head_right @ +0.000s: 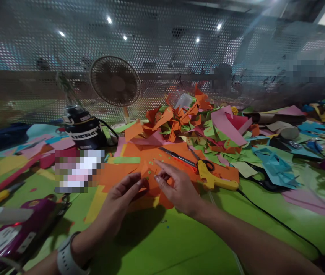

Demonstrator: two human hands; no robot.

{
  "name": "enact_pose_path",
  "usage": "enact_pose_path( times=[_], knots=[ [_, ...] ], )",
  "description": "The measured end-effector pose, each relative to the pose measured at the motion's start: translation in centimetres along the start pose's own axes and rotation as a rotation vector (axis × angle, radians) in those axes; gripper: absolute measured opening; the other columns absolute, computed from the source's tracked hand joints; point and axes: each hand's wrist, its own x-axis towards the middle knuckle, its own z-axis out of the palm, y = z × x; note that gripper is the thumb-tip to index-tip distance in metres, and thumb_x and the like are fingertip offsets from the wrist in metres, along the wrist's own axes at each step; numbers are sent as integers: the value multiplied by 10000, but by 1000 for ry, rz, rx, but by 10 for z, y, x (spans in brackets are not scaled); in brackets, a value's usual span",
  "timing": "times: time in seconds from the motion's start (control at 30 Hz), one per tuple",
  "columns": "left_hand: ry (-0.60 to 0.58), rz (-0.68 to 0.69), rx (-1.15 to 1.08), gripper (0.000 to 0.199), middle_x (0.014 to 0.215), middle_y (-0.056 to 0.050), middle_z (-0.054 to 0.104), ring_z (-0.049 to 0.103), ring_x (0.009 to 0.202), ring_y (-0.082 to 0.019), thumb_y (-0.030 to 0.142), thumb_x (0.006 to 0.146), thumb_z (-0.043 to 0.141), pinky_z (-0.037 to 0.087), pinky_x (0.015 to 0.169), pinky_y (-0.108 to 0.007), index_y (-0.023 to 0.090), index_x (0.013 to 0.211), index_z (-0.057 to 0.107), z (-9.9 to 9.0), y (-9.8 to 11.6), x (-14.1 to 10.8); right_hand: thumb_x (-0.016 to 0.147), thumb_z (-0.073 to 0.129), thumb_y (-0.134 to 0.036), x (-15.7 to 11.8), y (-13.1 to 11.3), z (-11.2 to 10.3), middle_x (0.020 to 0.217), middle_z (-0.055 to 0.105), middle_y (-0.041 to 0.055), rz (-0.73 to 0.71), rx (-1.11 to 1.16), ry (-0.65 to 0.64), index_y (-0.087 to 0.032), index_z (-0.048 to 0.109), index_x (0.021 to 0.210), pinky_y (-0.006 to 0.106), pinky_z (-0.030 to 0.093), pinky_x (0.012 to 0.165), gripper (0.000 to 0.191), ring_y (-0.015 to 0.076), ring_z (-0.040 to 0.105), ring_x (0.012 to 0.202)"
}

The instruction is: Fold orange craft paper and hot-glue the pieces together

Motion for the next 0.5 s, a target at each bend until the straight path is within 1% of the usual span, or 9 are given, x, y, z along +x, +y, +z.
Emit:
enact_pose_path(
  times=[0.07, 0.13, 0.27, 0.4, 0.5],
  knots=[
    [27, 32, -6, 306, 793, 11, 684, 634, 745, -129, 303, 709, 744, 503, 763, -269, 197, 963, 612, 0, 0, 0, 884, 532, -233, -2, -1, 2, 855, 658, 24, -27, -2, 1, -208, 551, 1314, 283, 530, 768, 432, 135, 611, 774],
    [43, 65, -10, 300, 779, 16, 679, 632, 751, -131, 298, 737, 721, 497, 770, -278, 204, 977, 568, 0, 0, -1, 882, 541, -236, -3, -2, 3, 859, 659, 23, -19, 1, 9, -217, 553, 1313, 282, 530, 768, 431, 136, 612, 780],
    [21, 126, 9, 201, 795, 12, 656, 621, 770, -136, 290, 764, 701, 486, 789, -296, 206, 876, 557, 0, -1, -2, 883, 544, -242, -2, -2, 2, 834, 662, 23, 25, 23, 19, -215, 563, 1302, 286, 538, 747, 421, 143, 617, 769],
    [-11, 159, 73, 158, 794, 7, 630, 601, 772, -138, 259, 768, 698, 472, 733, -269, 203, 822, 561, 0, -4, -2, 880, 549, -232, -4, -3, 3, 850, 662, 26, 1, 4, 33, -221, 561, 1304, 296, 539, 760, 424, 146, 618, 777],
    [-18, 162, 79, 143, 775, 10, 613, 586, 752, -132, 240, 772, 685, 467, 713, -261, 200, 807, 552, -1, -5, -2, 883, 543, -225, -6, -5, 4, 868, 666, 27, -29, -34, 26, -227, 560, 1306, 293, 535, 778, 423, 146, 620, 791]
  ],
)
